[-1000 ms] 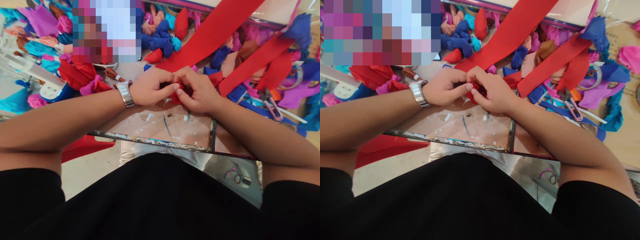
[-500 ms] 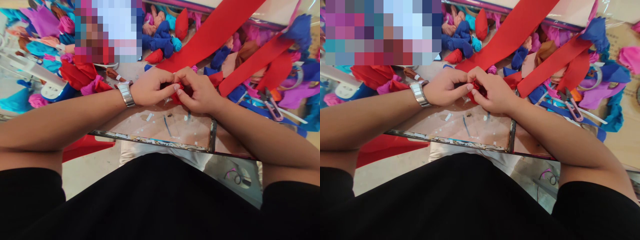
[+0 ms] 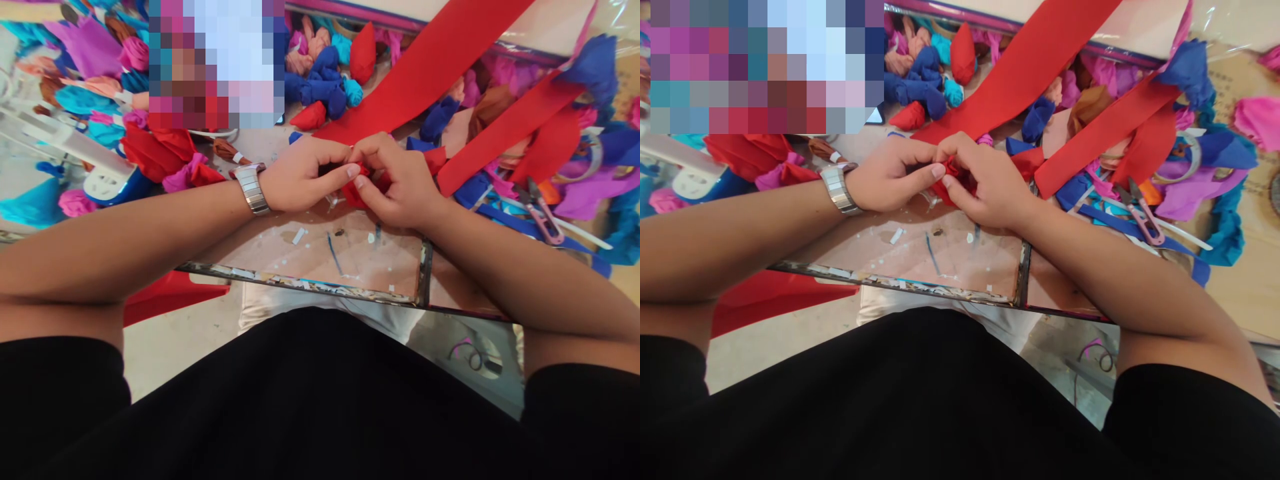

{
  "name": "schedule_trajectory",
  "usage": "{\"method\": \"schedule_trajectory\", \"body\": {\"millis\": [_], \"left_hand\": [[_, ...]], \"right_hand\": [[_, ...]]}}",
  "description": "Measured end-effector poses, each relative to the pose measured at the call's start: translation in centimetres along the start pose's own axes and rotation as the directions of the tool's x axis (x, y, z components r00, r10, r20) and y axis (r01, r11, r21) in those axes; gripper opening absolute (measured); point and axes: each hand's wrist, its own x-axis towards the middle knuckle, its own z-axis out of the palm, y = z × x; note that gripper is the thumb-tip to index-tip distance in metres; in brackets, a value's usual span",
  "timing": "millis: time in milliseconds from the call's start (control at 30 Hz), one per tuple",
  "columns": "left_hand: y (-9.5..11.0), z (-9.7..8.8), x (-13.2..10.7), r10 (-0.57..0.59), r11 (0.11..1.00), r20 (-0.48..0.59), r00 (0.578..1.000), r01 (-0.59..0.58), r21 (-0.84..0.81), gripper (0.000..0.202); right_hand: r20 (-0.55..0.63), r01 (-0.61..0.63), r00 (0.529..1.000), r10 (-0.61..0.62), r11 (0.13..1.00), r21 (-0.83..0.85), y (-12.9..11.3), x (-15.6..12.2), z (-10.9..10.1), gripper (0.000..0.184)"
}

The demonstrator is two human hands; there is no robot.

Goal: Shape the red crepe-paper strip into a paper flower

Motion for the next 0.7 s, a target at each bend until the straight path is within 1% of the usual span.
{"method": "schedule_trajectory", "body": {"millis": [133, 267, 467, 567, 700], "left_hand": [[-0.13, 0.48, -0.02, -0.043, 0.996, -0.074, 0.996, 0.037, -0.08, 0.06], [-0.29, 0.6, 0.0, -0.063, 0.991, -0.114, 0.991, 0.049, -0.122, 0.06], [-0.27, 0.32, -0.06, -0.054, 0.984, -0.077, 0.996, 0.041, -0.172, 0.055], [-0.31, 0.33, -0.11, -0.057, 0.98, -0.075, 0.996, 0.041, -0.195, 0.054], [-0.42, 0.31, -0.04, -0.041, 0.988, -0.081, 0.996, 0.028, -0.151, 0.056]], "right_hand": [[-0.089, 0.004, 0.996, -0.007, 1.0, -0.026, 0.3, -0.12, 0.22, 0.045], [-0.125, -0.012, 0.992, 0.007, 0.999, -0.034, 0.48, -0.16, 0.32, 0.047], [-0.136, -0.023, 0.991, 0.013, 0.997, -0.077, -0.26, -0.18, -0.04, 0.04], [-0.13, -0.036, 0.991, 0.024, 0.995, -0.094, -0.5, -0.17, -0.22, 0.039], [-0.127, -0.03, 0.992, 0.018, 0.996, -0.089, -0.29, -0.1, -0.12, 0.038]]}}
